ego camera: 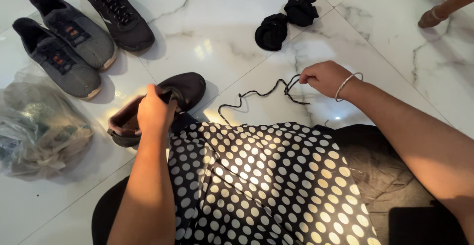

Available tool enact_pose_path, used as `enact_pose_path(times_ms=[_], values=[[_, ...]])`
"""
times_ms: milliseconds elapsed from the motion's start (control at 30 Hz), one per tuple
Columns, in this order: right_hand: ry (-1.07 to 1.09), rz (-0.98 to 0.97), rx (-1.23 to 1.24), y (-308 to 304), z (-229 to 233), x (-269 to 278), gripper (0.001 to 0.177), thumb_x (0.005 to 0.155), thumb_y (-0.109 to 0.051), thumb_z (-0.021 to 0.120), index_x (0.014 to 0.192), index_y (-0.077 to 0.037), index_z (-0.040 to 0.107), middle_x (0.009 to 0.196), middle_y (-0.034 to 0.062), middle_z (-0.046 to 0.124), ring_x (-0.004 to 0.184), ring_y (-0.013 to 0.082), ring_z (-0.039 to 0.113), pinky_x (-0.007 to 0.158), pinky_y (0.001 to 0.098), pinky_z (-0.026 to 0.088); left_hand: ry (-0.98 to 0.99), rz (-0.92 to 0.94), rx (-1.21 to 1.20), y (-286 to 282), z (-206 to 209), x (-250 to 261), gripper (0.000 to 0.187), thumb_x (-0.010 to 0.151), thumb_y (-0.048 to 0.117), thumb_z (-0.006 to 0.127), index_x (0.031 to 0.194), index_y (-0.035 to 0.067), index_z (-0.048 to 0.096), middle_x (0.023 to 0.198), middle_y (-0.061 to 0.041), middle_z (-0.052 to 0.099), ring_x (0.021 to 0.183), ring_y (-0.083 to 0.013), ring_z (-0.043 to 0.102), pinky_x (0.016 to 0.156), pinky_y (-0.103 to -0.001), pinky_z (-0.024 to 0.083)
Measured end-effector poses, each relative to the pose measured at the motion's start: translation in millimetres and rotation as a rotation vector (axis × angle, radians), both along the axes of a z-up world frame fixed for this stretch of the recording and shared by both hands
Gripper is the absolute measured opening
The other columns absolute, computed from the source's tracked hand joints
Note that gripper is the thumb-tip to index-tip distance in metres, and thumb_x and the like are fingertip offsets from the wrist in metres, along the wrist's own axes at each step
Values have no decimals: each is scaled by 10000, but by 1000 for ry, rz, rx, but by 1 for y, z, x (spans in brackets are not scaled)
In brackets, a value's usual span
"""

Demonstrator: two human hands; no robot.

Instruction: The person unlaces a dark sneaker, removes the laces, and then re-laces the same shoe by threading the laces through the eyelets and tying them. The person handles the shoe and laces by hand throughout the process.

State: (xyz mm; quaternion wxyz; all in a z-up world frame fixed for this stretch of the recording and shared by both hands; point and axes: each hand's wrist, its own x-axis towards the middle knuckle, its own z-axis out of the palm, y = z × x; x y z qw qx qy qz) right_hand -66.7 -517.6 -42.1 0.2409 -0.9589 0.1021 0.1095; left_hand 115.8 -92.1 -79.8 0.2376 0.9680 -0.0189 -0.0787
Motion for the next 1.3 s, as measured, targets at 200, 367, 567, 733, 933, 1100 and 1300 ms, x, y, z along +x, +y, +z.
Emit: enact_pose_path(times_ms=[200, 367, 567, 733, 933, 1100, 1300], values=[[-23, 20, 14, 17, 15, -5, 215, 902, -118, 602, 1034, -94, 770, 999, 81, 778, 911, 238, 727, 849, 348, 558, -178, -233, -124, -22, -3, -14, 381, 772, 62, 710, 1143, 148, 717, 1057, -156, 745, 1015, -366, 687, 886, -457, 532], [-159, -29, 8, 12, 28, -10, 191, 903, -111, 625, 1031, -80, 763, 966, 91, 768, 853, 244, 734, 804, 350, 564, -109, -507, -204, -68, -5, -43, 475, 767, -2, 668, 1199, 185, 726, 1084, -144, 721, 1012, -359, 668, 892, -447, 517], [-253, -459, 419, 10, 19, 8, 170, 949, -27, 522, 1091, 8, 608, 917, 126, 747, 855, 256, 761, 776, 357, 605, -506, -699, -162, -80, 4, -58, 436, 706, -14, 675, 1106, 151, 732, 1055, -14, 782, 982, -251, 671, 983, -476, 389], [-107, -160, -2, 39, 5, 14, 262, 943, -29, 607, 1205, -27, 620, 951, 135, 758, 874, 257, 715, 787, 361, 537, -40, -397, -346, -76, 16, -55, 242, 837, 114, 657, 1078, 89, 660, 908, -94, 728, 923, -289, 692, 880, -418, 510], [-221, -195, 305, 46, 1, 18, 159, 935, -40, 623, 1073, -10, 697, 950, 83, 772, 889, 152, 748, 813, 291, 570, -116, -254, -313, -60, -3, -25, 231, 859, 161, 660, 1063, 54, 640, 1090, -157, 697, 993, -348, 664, 854, -421, 521], [-190, -264, 410, 45, -1, 20, 148, 986, -124, 624, 1044, -2, 683, 856, 66, 753, 794, 106, 716, 741, 253, 542, -32, -301, 86, -78, -27, -3, 444, 743, 138, 706, 1155, 32, 578, 1139, -196, 667, 1080, -365, 621, 962, -482, 370], [-116, -367, 494, 45, 3, 24, 227, 1014, -228, 621, 998, -9, 678, 730, 42, 677, 641, 103, 649, 587, 255, 475, 52, -251, -82, -89, -22, -5, 333, 793, 176, 725, 1097, 72, 637, 1059, -145, 737, 1066, -323, 667, 1050, -450, 293]])
